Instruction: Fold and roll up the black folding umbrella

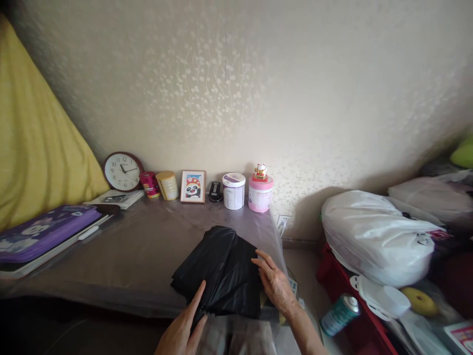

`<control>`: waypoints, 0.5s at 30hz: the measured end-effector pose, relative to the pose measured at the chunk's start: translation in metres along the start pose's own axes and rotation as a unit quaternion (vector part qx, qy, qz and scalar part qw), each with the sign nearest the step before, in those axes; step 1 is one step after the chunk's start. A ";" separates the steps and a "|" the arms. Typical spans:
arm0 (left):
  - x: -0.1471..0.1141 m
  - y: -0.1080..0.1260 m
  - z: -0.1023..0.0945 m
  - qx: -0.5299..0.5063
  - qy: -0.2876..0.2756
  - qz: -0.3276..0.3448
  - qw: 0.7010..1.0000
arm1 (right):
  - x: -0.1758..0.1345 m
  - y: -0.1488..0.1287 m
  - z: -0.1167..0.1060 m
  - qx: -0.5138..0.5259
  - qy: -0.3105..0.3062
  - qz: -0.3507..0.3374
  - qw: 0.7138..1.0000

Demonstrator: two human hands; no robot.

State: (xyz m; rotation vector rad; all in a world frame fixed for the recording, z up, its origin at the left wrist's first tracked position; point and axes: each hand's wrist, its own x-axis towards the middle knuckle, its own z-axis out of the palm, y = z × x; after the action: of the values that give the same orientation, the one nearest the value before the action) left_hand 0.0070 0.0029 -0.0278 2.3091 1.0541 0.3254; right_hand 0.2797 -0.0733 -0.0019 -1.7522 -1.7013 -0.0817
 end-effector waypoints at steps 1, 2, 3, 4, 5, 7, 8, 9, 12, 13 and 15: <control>0.000 -0.001 0.001 -0.002 0.004 0.006 1.000 | -0.002 -0.002 0.000 0.004 -0.010 -0.005 1.000; 0.000 -0.001 0.001 -0.006 0.007 0.012 1.000 | -0.004 -0.003 0.000 0.009 -0.018 -0.009 1.000; 0.000 -0.002 0.002 -0.010 0.009 0.019 1.000 | -0.005 -0.005 -0.001 0.013 -0.025 -0.012 1.000; 0.000 -0.003 0.003 -0.015 0.008 0.024 1.000 | -0.007 -0.006 -0.001 0.019 -0.031 -0.015 0.999; 0.000 -0.004 0.004 -0.019 0.005 0.029 0.999 | -0.008 -0.007 -0.002 0.024 -0.036 -0.019 0.999; 0.000 -0.005 0.004 -0.028 -0.003 0.034 0.999 | -0.009 -0.010 -0.003 0.034 -0.046 -0.023 0.998; 0.000 -0.005 0.004 -0.036 -0.005 0.035 0.999 | -0.009 -0.011 -0.004 0.037 -0.050 -0.024 0.998; 0.000 -0.004 0.003 -0.045 -0.005 0.036 0.998 | -0.009 -0.012 -0.004 0.039 -0.053 -0.025 0.998; 0.000 -0.003 -0.001 -0.081 -0.007 0.039 0.996 | -0.007 -0.014 -0.006 0.044 -0.051 -0.028 0.997; 0.000 -0.002 -0.002 -0.092 -0.008 0.039 0.995 | -0.006 -0.015 -0.007 0.046 -0.048 -0.030 0.997; 0.000 0.000 -0.005 -0.109 -0.013 0.036 0.993 | -0.004 -0.018 -0.008 0.052 -0.037 -0.035 0.997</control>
State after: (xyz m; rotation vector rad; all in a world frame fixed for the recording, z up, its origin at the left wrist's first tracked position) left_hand 0.0049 0.0052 -0.0241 2.1521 0.8789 0.4167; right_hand 0.2666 -0.0824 0.0101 -1.6377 -1.7875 0.0413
